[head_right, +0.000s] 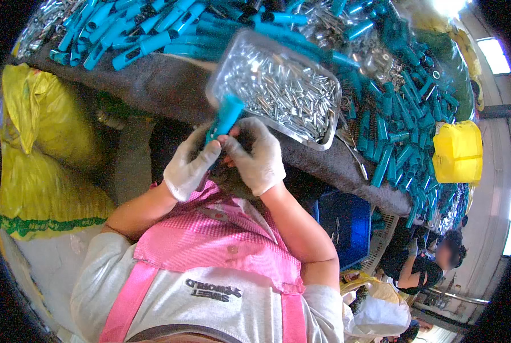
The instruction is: Assembling plastic and metal components to create tool or handle assemblies at a factory workbench.
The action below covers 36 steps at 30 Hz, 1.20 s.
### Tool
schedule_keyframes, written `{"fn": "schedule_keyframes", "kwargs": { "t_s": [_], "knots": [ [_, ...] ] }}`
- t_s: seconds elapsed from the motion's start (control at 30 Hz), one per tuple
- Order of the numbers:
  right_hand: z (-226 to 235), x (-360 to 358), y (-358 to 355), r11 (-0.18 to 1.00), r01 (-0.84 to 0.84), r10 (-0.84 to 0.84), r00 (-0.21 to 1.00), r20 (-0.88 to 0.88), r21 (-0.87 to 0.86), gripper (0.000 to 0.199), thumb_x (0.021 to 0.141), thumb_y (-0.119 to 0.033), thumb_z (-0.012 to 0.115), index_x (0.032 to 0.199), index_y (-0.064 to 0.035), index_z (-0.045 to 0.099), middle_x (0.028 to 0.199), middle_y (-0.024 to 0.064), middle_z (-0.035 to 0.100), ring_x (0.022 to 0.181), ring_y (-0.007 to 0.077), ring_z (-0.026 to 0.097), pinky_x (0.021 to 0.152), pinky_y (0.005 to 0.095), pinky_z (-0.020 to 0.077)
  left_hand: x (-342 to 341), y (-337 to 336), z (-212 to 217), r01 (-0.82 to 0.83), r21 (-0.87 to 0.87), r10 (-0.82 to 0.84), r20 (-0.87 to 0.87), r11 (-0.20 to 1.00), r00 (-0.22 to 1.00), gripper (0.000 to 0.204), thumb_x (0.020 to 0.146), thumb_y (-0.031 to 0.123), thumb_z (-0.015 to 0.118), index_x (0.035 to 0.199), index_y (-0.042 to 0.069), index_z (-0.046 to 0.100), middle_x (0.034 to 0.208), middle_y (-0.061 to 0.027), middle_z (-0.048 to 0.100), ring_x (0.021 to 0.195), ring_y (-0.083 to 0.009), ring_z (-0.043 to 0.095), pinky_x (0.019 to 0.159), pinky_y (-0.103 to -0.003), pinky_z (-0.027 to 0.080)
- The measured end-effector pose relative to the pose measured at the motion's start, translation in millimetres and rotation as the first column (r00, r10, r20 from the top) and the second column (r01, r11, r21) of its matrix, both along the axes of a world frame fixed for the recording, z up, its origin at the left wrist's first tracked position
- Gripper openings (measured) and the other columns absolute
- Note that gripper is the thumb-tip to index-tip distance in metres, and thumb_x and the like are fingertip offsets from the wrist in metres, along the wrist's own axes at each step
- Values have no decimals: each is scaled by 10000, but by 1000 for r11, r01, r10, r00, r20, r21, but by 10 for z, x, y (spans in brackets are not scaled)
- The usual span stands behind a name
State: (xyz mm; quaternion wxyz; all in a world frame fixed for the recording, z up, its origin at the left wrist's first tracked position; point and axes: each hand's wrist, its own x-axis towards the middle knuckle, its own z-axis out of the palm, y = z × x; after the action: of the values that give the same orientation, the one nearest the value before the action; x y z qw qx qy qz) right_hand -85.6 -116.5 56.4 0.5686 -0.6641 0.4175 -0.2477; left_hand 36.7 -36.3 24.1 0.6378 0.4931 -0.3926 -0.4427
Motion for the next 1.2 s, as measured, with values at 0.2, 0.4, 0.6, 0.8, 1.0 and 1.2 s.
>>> {"fn": "schedule_keyframes", "kwargs": {
  "t_s": [0.2, 0.4, 0.6, 0.8, 1.0, 1.2],
  "knots": [
    [246, 218, -658, 841, -175, 21, 956, -294, -512, 239, 845, -222, 598, 995, -36, 606, 842, 136, 623, 735, 238, 622, 674, 340, 497, 31, 52, 27, 57, 190, 29, -420, 980, 907, 374, 909, 316, 528, 1156, 41, 468, 793, -19, 523, 608, -68, 479, 492, -210, 391],
    [-28, 505, -1124, 537, -424, -215, 767, -604, -729, 190, 768, -177, 600, 938, -107, 648, 990, 134, 582, 924, 337, 571, 805, 421, 466, 161, 78, 22, 120, 168, 19, -652, 979, 758, 359, 936, 350, 448, 1173, 84, 402, 775, -47, 498, 562, -102, 486, 413, -227, 376],
    [54, 363, -1097, 578, -237, -242, 864, -441, -781, 146, 794, -239, 611, 871, -127, 664, 925, 118, 601, 857, 319, 588, 743, 392, 472, 296, 56, -5, 172, 103, -52, -701, 980, 711, 490, 934, 403, 433, 1275, 53, 397, 826, -47, 515, 621, -110, 503, 522, -239, 417],
    [11, 20, -958, 853, 124, -195, 977, -88, -506, 151, 764, -92, 698, 870, 7, 653, 811, 60, 670, 745, 101, 623, 712, 234, 490, 273, -143, 38, 343, -202, -318, -889, 918, 329, 379, 968, 383, 323, 1246, 138, 403, 787, -41, 448, 549, -83, 402, 458, -199, 304],
    [177, -35, -390, 992, 42, -15, 975, 220, -119, 87, 787, 15, 635, 868, -18, 633, 828, 45, 643, 737, 103, 575, 669, 230, 455, 252, -197, -18, 366, -429, -450, -893, 826, -31, 361, 972, 352, 321, 1240, 125, 404, 783, -47, 469, 543, -85, 433, 435, -214, 332],
    [36, -110, -153, 930, -91, -96, 875, 474, 355, 75, 776, -16, 671, 837, -40, 635, 815, 29, 634, 738, 122, 584, 693, 253, 466, 160, -274, 26, 495, -532, -482, -843, 687, -238, 396, 974, 337, 316, 1279, 89, 357, 793, -62, 478, 539, -115, 438, 436, -238, 342]
  ]
}}
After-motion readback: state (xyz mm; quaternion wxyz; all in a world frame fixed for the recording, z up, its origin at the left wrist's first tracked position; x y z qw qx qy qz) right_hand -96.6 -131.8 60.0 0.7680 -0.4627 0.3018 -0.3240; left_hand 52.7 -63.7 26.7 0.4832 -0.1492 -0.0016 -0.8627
